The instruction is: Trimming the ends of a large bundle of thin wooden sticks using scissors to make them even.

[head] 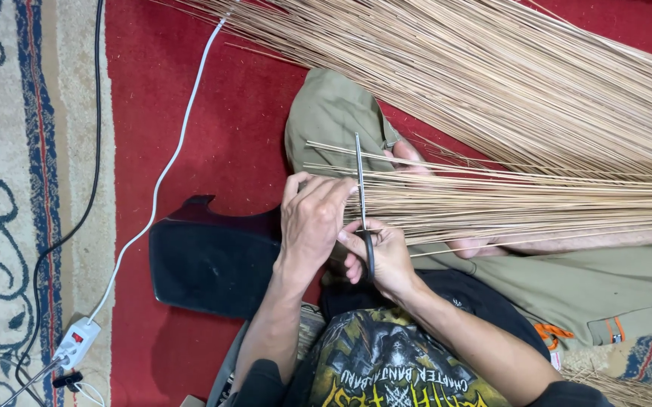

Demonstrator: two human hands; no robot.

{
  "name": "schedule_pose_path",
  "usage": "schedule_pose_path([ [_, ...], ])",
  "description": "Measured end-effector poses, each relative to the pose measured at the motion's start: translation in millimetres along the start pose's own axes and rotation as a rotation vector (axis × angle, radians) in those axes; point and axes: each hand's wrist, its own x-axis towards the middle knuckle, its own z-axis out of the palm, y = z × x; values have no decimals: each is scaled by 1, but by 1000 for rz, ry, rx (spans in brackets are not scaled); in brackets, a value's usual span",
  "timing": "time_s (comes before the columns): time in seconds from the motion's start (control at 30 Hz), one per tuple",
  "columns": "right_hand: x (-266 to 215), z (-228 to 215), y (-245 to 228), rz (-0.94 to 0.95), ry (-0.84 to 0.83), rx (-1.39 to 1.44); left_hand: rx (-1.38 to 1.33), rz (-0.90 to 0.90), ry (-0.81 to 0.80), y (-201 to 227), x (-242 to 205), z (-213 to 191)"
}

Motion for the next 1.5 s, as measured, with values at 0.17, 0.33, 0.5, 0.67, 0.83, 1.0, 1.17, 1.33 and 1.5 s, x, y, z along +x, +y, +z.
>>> schedule_pose_path([
  [0.17,-17,10,-7,84,0,34,-19,-51,40,-6,1,-6],
  [0.33,-33,12,-19,124,-98,48,-89,-74,134,2,6,-18],
  [0.5,-55,21,-51,304,-275,104,-68,-150,281,17,19,-42],
  [0.67,-63,19,-61,225,-290,22,-147,-178,358,22,20,-49],
  [0.83,-42,-2,-65,-144,-103,-54,-180,-32,371,20,19,-26],
  [1.0,-15,-33,-87,-380,133,-243,-208,60,225,31,25,-14],
  [1.17,-6,-42,-112,-421,129,-256,25,175,75,47,36,-30],
  [1.33,-5,-46,-119,-435,43,-261,272,291,48,72,47,-62],
  [1.5,-17,-32,-137,-450,-9,-162,218,322,18,84,55,-68],
])
